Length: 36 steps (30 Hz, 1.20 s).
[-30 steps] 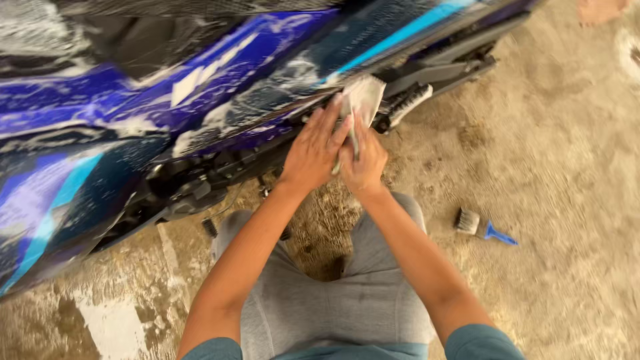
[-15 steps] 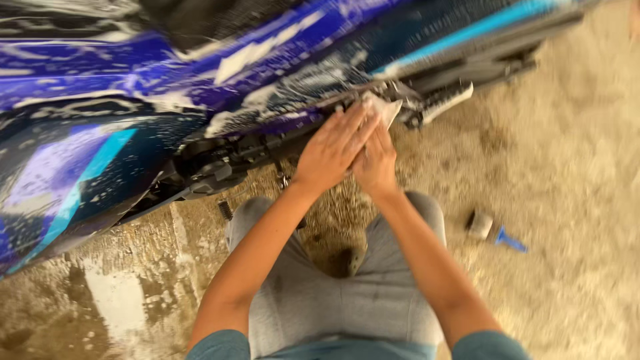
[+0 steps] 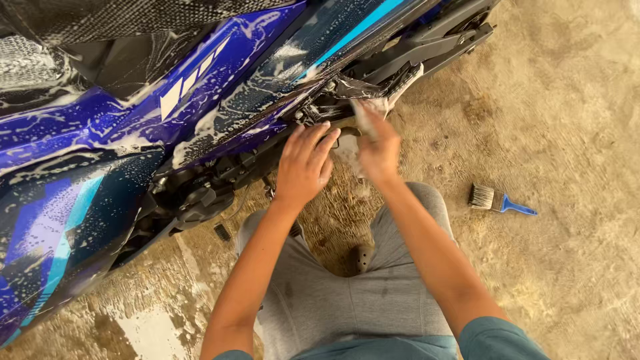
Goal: The person scrubs a blue motorcycle with a soapy cloth, focusing on the front fairing, handlebars, and side panels. They wipe the instrument cluster, mirrors, and bodywork, then move to the seat and rear sections, maintaining a consistent scrubbing motion throughout.
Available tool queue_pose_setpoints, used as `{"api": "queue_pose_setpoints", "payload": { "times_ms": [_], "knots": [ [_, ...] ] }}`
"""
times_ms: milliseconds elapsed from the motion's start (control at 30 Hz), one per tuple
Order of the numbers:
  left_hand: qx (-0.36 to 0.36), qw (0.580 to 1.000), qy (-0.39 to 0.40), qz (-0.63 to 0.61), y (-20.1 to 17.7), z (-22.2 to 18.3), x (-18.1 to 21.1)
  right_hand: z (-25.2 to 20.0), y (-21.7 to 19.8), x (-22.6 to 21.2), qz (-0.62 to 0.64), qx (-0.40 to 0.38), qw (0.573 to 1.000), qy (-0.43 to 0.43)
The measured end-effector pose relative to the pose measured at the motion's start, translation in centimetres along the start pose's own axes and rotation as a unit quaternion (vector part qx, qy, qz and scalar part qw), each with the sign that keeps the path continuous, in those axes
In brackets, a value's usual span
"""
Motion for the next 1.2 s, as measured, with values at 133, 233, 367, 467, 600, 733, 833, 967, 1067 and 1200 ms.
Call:
{"api": "queue_pose_setpoints", "payload": {
  "times_ms": [133, 233, 367, 467, 600, 733, 833, 967, 1067, 1200],
  "knots": [
    [0.050, 0.922, -0.224, -0.313, 1.8, -0.5, 2.7, -1.0, -3.4, 1.8, 0.364, -0.017, 0.920, 0.146],
    [0.087, 0.670, -0.292, -0.677, 5.7, 0.0, 3.6, -2.9, -3.5, 2.0, 0.501, -0.127, 0.829, 0.213],
    [0.061, 0.776, -0.323, -0.539, 7.0, 0.0, 3.1, -2.7, -5.5, -1.1, 0.210, -0.214, 0.954, 0.002],
    [0.144, 0.775, -0.306, -0.533, 7.2, -0.2, 3.1, -1.7, -7.5, -3.7, -0.085, -0.208, 0.967, -0.120],
    [0.243, 0.799, -0.287, -0.469, 7.4, 0.4, 3.0, -0.2, -5.8, -4.8, -0.108, -0.126, 0.967, -0.192],
    [0.264, 0.752, -0.265, -0.543, 9.5, -0.8, 2.2, 0.4, -2.9, -0.5, -0.233, -0.013, 0.775, -0.587],
    [0.195, 0.801, -0.255, -0.505, 9.7, 0.2, 1.8, 1.7, -2.8, 3.9, -0.183, -0.017, 0.790, -0.584],
    [0.184, 0.880, -0.237, -0.369, 8.6, 2.9, 1.8, 6.2, -1.9, 8.5, -0.086, -0.016, 0.881, -0.464],
    [0.248, 0.923, -0.195, -0.219, 7.8, 3.5, 2.7, 9.4, -1.0, 9.7, 0.118, -0.066, 0.962, -0.237],
    [0.307, 0.910, -0.230, -0.156, 6.9, 5.3, 2.9, 6.1, 0.9, 4.8, -0.151, 0.042, 0.869, -0.470]
  ]
}}
Point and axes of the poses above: each hand's wrist, its own z-axis towards the middle knuckle, its own y-axis out of the palm, x = y × z, the point moved 2 cm from there along z, towards the middle knuckle, and after that the axes turned 10 degrees about -z, right-handed, at the moved point
